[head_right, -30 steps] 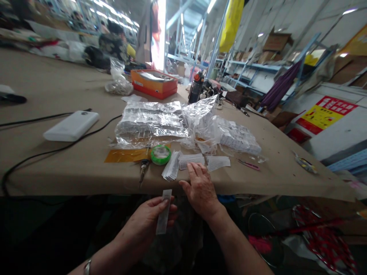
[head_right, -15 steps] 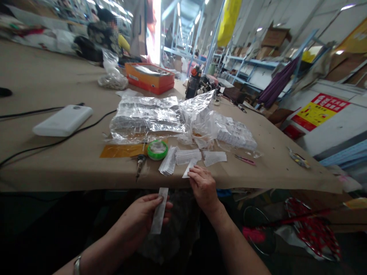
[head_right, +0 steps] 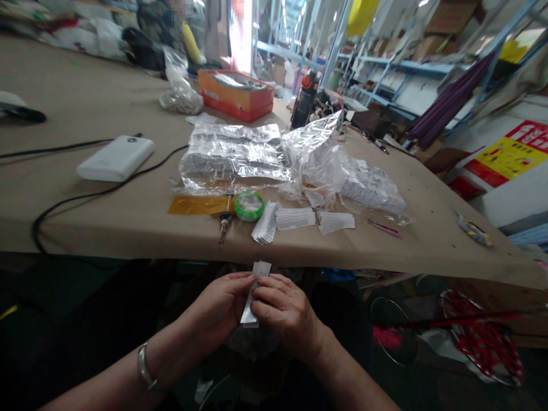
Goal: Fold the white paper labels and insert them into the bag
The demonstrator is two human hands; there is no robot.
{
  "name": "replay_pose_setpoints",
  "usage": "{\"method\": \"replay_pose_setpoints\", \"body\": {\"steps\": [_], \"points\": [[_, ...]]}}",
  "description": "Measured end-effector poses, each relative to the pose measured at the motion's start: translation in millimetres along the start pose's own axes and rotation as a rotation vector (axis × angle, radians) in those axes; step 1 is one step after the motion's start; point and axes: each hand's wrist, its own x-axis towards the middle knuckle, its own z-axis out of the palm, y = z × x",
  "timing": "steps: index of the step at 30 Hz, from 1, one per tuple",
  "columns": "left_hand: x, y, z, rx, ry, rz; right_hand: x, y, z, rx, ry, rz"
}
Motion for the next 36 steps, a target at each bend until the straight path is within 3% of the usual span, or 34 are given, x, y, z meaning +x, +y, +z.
{"method": "replay_pose_setpoints", "body": {"steps": [9, 13, 16, 19, 22, 25, 31, 35, 36], "points": [[1, -3, -5.1, -0.018, 0.02, 0.018, 4, -2, -1, 0.038, -0.05, -0.033], [1, -3, -6.5, 0.045, 0.091, 0.025, 4, -3, -7, 0.049, -0.082, -0.002], [0, 0, -4.1, 0.144, 0.139, -0.028, -3, 20, -24, -0.091, -0.002, 0.135], [-2, 2, -0.5, 0.218, 0.188, -0.059, -13, 60, -47, -0.419, 0.078, 0.423], [-3, 1, 1.7, 0.244, 0.189, -0.058, -26, 92, -62, -0.604, -0.038, 0.544], [-4, -2, 0.7, 0.258, 0.21, -0.064, -38, 104, -66, -0.586, -0.104, 0.538], [-2, -4, -1.7, 0.276, 0.181, -0.058, -45, 96, -68, -0.305, 0.162, 0.497], [-3, -5, 2.7, 0.253, 0.181, -0.051, -28, 56, -48, -0.1, 0.354, 0.538], [-3, -6, 3.3, 0.232, 0.168, -0.046, -22, 42, -39, -0.022, 0.351, 0.507]]}}
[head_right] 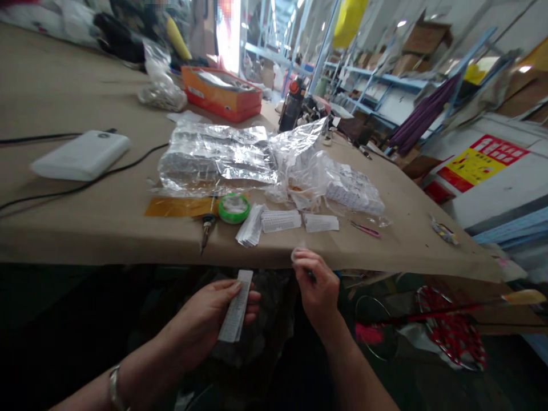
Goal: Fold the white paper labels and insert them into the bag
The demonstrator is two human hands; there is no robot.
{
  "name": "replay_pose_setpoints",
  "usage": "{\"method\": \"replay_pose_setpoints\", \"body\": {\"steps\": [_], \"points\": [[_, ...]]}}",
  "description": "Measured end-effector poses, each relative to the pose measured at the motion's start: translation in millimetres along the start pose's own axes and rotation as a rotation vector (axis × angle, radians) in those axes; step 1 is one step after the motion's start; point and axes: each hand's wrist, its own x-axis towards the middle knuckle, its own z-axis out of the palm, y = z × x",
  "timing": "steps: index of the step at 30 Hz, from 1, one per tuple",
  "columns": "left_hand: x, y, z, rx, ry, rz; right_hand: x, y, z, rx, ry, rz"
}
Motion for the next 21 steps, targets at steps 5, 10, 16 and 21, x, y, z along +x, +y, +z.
{"method": "replay_pose_setpoints", "body": {"steps": [5, 10, 16, 21], "points": [[4, -4, -3.7, -0.171, -0.047, 0.134, -27, -54, 42, 0.063, -0.285, -0.346], [4, -5, -10.6, -0.239, -0.017, 0.199, -33, -57, 55, 0.003, -0.353, -0.439], [3, -6, -12.8, -0.252, -0.049, 0.174, -27, -52, 51, -0.005, -0.415, -0.497], [3, -5, -13.3, -0.276, -0.017, 0.17, -25, -50, 50, 0.006, -0.454, -0.522]]}}
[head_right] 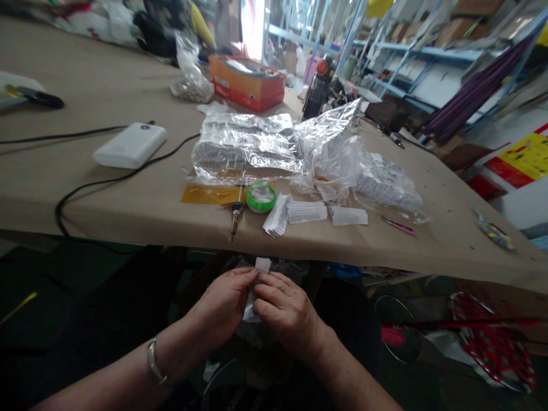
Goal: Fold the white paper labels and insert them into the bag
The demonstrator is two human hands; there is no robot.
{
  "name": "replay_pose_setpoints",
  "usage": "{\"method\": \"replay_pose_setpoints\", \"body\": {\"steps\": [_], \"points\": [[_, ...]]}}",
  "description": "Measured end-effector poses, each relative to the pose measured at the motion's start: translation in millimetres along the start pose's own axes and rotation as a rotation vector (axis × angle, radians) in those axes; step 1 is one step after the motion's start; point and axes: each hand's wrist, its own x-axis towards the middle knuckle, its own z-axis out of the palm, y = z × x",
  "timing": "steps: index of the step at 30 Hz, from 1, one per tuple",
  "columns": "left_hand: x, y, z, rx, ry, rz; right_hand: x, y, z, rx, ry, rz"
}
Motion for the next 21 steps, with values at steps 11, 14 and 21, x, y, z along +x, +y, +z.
{"method": "replay_pose_setpoints", "body": {"steps": [11, 14, 21], "points": [[-6, 4, -1.1, 0.092, -0.048, -0.098, -2, -5, -11, 0.266, 0.098, 0.202], [-13, 10, 0.8, 0.186, -0.088, -0.183, 0, 3, -16, 0.563, 0.244, 0.618], [-21, 7, -3.1, 0.265, -0.291, -0.299, 7, 29, -8, 1.638, -0.191, 0.9]]}}
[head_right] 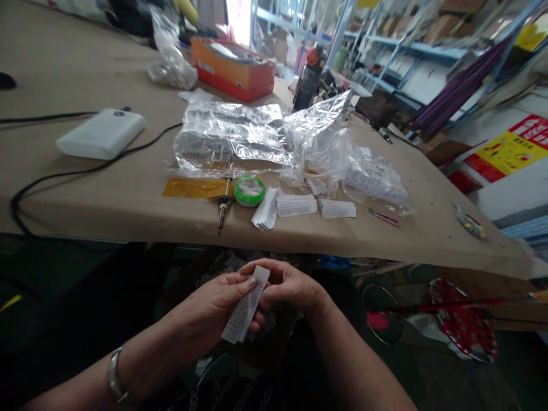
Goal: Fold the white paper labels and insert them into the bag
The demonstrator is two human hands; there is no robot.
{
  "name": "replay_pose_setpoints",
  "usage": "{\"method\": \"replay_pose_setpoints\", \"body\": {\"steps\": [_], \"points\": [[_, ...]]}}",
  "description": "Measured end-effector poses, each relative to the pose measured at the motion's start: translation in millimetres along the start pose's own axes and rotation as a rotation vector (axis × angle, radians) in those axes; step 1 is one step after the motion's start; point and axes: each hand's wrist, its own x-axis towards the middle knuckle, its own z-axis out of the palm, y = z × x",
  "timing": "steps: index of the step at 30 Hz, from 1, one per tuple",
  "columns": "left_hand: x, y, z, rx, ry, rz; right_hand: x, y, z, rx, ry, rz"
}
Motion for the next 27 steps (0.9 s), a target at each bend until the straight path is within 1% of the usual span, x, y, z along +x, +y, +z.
{"method": "replay_pose_setpoints", "body": {"steps": [2, 4, 7, 11, 14, 18, 21, 23, 25, 27], "points": [[0, -3, -1.4, -0.003, -0.034, -0.004, 4, 3, -1, 0.064, -0.039, -0.024], [0, -5, -2.4, -0.002, -0.036, -0.008, 6, 7, -1, 0.123, -0.052, -0.047], [-2, -6, -3.8, 0.025, -0.038, -0.027, 6, 10, 1, 0.142, -0.059, -0.024], [-3, -7, -7.4, 0.062, -0.098, -0.05, 4, 8, 2, 0.083, -0.072, -0.01], [-2, -9, -10.8, 0.025, -0.14, -0.063, 2, 5, 2, 0.03, -0.091, -0.029], [0, -11, -13.4, -0.02, -0.143, -0.073, 2, 2, 1, -0.078, -0.064, -0.029], [0, -11, -14.2, -0.013, -0.122, -0.061, -2, 0, 3, -0.213, 0.033, -0.045], [-1, -10, -14.8, -0.009, -0.092, -0.031, -5, -2, 6, -0.347, 0.154, -0.125], [-1, -8, -15.5, -0.013, -0.05, 0.005, -9, -3, 11, -0.57, 0.285, -0.246], [-1, -7, -16.2, -0.011, -0.022, 0.032, -13, -4, 17, -0.837, 0.367, -0.342]]}}
